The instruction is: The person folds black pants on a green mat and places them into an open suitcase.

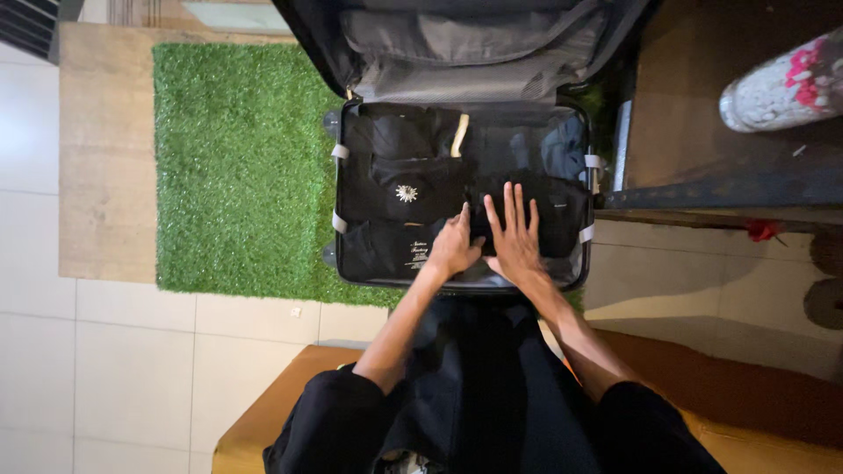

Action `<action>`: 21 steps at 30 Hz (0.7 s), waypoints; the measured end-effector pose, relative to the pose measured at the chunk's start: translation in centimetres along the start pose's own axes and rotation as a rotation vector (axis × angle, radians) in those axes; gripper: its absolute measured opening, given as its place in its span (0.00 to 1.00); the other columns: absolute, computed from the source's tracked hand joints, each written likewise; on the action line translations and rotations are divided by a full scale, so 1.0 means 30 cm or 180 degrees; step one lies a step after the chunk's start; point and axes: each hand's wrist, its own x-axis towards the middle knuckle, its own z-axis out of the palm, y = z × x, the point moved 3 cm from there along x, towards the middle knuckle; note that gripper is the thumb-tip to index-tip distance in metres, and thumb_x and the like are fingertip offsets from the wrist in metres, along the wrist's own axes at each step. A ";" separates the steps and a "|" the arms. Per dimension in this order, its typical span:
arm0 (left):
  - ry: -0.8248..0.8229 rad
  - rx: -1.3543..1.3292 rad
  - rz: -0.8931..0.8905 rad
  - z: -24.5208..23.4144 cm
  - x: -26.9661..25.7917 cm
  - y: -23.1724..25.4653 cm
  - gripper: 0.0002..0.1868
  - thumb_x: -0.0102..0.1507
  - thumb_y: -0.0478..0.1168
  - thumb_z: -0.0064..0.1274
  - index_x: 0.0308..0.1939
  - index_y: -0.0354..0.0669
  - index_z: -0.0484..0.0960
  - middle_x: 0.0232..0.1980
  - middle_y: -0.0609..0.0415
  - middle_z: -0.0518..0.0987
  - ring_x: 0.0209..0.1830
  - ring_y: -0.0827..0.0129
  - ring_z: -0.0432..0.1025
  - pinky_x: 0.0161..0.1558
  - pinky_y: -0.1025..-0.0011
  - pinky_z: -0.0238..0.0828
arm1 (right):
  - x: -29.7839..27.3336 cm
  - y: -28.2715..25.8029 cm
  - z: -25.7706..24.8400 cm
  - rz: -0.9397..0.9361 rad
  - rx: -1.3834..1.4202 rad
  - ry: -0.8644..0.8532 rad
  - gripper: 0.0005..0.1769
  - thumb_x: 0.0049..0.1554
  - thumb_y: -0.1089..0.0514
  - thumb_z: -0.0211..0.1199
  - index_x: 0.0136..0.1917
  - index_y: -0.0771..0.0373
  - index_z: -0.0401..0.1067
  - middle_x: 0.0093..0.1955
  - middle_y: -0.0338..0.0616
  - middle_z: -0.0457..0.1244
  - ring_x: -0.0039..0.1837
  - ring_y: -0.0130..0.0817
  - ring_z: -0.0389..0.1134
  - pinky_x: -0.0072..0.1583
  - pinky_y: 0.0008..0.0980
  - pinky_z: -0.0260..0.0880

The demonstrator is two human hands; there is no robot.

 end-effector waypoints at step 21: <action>0.0857 0.2765 -0.0322 -0.059 0.140 0.040 0.35 0.51 0.40 0.68 0.60 0.50 0.71 0.55 0.54 0.69 0.60 0.60 0.65 0.61 0.53 0.60 | -0.027 0.089 -0.035 -0.0040 0.0077 0.0863 0.64 0.29 0.64 0.79 0.78 0.58 0.59 0.79 0.47 0.56 0.78 0.48 0.59 0.71 0.50 0.61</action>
